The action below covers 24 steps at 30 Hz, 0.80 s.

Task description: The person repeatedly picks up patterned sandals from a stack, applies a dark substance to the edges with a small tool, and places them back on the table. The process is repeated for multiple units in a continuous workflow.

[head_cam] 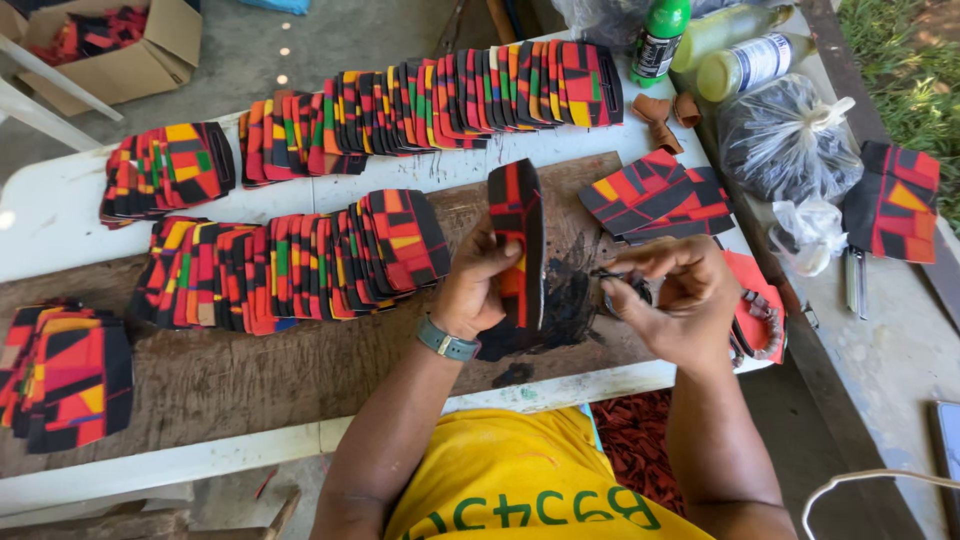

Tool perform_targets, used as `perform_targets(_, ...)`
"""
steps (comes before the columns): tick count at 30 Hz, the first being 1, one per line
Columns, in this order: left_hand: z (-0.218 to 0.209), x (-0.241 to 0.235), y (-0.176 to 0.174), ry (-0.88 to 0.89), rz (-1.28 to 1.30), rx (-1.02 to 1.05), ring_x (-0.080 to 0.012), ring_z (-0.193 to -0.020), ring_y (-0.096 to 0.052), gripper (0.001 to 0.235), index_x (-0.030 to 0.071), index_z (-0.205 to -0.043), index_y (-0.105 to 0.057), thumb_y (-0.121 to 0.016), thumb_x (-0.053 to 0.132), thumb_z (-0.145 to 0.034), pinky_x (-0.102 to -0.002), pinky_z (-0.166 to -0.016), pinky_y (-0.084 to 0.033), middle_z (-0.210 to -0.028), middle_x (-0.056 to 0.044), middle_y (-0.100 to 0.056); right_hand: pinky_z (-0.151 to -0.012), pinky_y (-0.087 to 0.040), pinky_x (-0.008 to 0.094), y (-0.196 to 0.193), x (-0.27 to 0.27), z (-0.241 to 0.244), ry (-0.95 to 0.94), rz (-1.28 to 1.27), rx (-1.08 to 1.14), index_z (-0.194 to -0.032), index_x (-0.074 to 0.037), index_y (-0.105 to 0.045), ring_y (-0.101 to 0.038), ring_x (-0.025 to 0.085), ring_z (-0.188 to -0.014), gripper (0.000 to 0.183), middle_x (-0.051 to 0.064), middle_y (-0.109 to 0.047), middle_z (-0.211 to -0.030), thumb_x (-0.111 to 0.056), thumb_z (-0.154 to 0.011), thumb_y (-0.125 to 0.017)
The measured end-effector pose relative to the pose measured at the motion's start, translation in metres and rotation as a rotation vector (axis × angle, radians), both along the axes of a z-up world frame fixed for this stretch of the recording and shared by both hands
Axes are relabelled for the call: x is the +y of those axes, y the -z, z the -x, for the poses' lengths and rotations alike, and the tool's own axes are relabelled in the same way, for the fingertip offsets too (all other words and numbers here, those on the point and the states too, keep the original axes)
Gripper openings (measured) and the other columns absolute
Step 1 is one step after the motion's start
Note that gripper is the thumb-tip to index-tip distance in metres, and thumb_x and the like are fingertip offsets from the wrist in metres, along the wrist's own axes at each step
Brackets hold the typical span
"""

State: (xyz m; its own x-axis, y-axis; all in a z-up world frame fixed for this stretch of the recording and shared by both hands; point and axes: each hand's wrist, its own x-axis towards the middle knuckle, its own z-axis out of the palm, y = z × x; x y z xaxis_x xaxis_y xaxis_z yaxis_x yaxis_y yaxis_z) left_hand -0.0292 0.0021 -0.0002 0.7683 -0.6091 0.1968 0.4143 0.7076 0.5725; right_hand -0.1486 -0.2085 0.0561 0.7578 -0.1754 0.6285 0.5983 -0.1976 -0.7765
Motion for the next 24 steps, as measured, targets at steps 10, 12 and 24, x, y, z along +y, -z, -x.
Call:
perform_targets(10,0.002,-0.003,-0.010,-0.041,-0.050,-0.079,-0.0175,-0.108,-0.070,0.044,0.005,-0.136,-0.058,-0.076,0.004,-0.096,-0.035,-0.093,-0.060,-0.121,-0.007,-0.071,-0.083,-0.054,0.027,-0.009,0.034,-0.016,-0.066,-0.055,-0.028,-0.103,-0.008,-0.043,-0.066,0.013,-0.093,0.045,0.018,-0.072,-0.107,0.008,-0.086,-0.081)
perform_targets(12,0.002,-0.004,-0.009,-0.049,-0.051,-0.081,-0.0174,-0.108,-0.070,0.043,0.006,-0.136,-0.058,-0.075,0.005,-0.096,-0.035,-0.093,-0.060,-0.121,-0.007,-0.071,-0.082,-0.054,0.027,-0.012,0.036,-0.016,-0.049,-0.007,-0.038,-0.100,-0.009,-0.043,-0.066,0.013,-0.090,0.045,0.017,-0.073,-0.105,0.008,-0.085,-0.082)
perform_targets(24,-0.009,0.005,-0.006,-0.112,-0.029,-0.042,-0.0173,-0.105,-0.071,0.044,0.007,-0.138,-0.057,-0.072,0.004,-0.097,-0.034,-0.090,-0.062,-0.120,-0.007,-0.072,-0.078,-0.049,0.031,-0.015,0.047,0.010,0.015,0.369,-0.107,-0.083,-0.013,-0.050,-0.065,0.011,-0.076,0.038,0.008,-0.075,-0.090,0.001,-0.077,-0.085)
